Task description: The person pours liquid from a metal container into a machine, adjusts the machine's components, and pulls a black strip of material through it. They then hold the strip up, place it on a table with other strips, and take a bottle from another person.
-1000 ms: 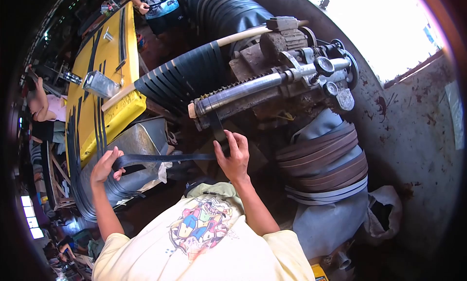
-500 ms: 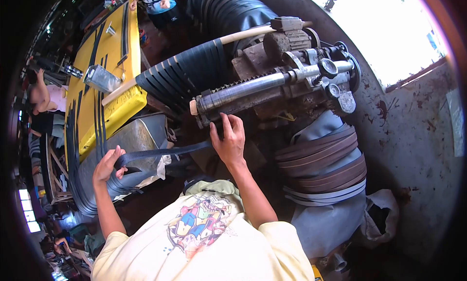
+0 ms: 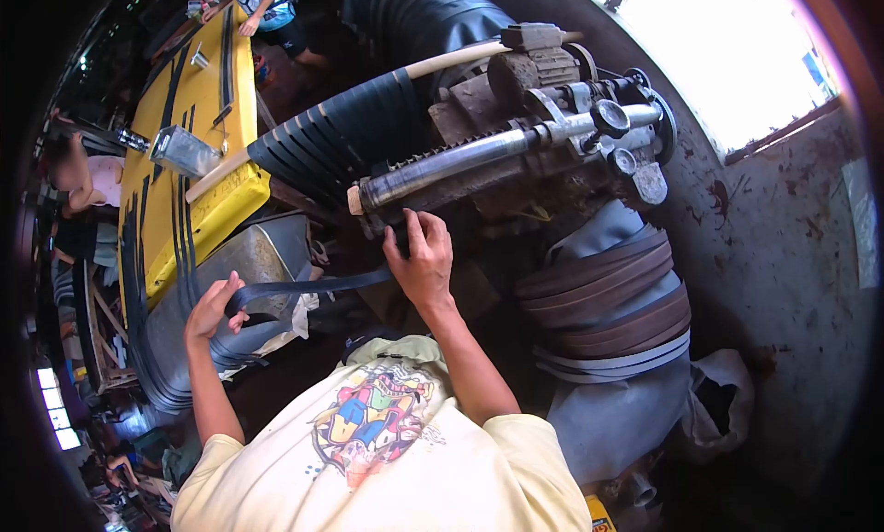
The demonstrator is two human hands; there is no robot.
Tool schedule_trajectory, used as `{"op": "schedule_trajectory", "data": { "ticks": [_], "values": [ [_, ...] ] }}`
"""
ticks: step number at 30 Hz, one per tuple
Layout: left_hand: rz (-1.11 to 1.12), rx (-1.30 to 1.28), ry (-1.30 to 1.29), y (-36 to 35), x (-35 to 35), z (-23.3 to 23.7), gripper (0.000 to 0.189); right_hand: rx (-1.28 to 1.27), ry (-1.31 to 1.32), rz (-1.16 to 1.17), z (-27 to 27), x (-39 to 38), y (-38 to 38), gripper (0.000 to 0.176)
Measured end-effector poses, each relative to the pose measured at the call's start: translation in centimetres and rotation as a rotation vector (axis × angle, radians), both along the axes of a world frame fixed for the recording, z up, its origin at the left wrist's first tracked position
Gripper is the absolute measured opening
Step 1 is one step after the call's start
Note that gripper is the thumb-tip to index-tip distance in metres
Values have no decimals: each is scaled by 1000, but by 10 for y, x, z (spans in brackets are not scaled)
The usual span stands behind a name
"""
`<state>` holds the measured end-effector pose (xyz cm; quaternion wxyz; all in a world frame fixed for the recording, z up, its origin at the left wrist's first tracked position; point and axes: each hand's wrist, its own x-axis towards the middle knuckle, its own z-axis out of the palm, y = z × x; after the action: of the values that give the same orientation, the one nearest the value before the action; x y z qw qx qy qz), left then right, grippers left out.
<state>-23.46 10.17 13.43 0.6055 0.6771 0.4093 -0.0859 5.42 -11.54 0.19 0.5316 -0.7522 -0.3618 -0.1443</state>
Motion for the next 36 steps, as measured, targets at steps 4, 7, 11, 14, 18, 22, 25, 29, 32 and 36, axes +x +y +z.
{"op": "schedule_trajectory", "data": {
  "ticks": [4, 7, 11, 14, 18, 22, 25, 29, 32, 36],
  "values": [
    [18, -4, 17, 2, 3, -7, 67, -16, -16, 5, -5, 1, 0, 44],
    [2, 2, 23, 2, 9, -13, 67, -26, -32, 5, -4, 1, 0, 44],
    [-4, 23, 49, 1, 19, -22, 67, -19, -27, 16, -4, 2, 0, 44],
    [-35, 32, 91, -1, 28, -27, 66, -16, -27, 25, -4, 3, 0, 44],
    [-79, 27, 109, 1, 33, -44, 67, -13, -42, 9, 3, 4, 0, 40],
    [-81, 26, 112, 0, 44, -54, 68, -26, -40, 3, 3, 4, 0, 40],
    [-121, 47, 119, -1, 51, -69, 69, -26, -26, 9, 3, 3, 0, 40],
    [-178, 152, 167, -10, 67, -80, 72, -19, -15, 28, 2, 3, -1, 41],
    [-151, 151, 226, -7, 64, -125, 73, -14, -22, 39, 1, 4, 0, 42],
    [-163, 135, 247, -2, 63, -182, 81, -8, -30, 39, 4, 4, -1, 41]
  ]
}}
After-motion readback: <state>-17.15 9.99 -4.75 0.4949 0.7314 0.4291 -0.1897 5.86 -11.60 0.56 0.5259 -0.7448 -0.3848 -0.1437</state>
